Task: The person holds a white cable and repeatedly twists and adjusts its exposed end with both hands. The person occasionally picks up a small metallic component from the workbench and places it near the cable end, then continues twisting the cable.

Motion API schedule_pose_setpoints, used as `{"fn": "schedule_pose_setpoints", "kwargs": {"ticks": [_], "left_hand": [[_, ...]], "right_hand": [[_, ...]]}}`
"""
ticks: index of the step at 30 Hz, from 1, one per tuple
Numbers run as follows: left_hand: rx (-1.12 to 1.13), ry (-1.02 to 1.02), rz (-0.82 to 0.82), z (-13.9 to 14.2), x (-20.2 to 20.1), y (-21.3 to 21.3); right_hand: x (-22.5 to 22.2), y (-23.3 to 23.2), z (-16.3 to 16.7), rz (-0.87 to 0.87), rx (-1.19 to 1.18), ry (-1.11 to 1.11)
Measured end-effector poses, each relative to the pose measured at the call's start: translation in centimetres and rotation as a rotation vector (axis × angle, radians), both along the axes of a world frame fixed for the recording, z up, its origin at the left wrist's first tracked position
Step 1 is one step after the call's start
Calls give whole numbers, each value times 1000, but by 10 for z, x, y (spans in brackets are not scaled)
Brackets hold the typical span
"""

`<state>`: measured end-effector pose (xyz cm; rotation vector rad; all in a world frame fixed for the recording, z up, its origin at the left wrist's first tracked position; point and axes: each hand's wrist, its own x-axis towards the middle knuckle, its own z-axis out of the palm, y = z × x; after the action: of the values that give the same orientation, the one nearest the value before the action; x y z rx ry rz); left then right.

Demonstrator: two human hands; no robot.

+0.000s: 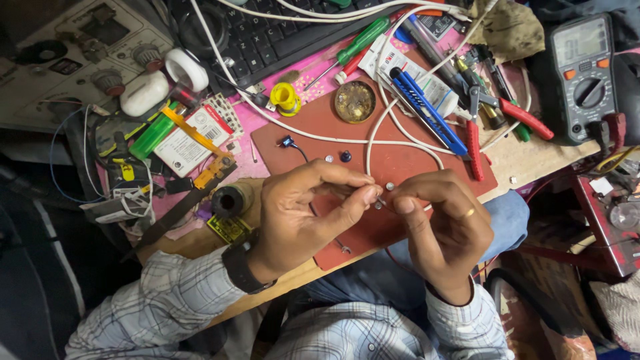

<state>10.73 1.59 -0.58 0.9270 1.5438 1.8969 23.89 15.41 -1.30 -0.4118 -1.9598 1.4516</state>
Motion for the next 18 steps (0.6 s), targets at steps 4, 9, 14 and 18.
{"fn": "schedule_pose_setpoints", "kwargs": {"ticks": [4,9,14,18], "left_hand": [[-22,7,2,-2,0,-1],[-46,-11,-2,-2,1,-2],[-32,-12,-5,-2,0,-1],[-33,-9,-22,-1,-1,-2]], "right_hand": [[-5,-3,4,-56,110,49],[-7,-4,2,-13,336,72],[-7,-7,-2,-38,310,58],[-9,-6,-3,-52,317,67]]}}
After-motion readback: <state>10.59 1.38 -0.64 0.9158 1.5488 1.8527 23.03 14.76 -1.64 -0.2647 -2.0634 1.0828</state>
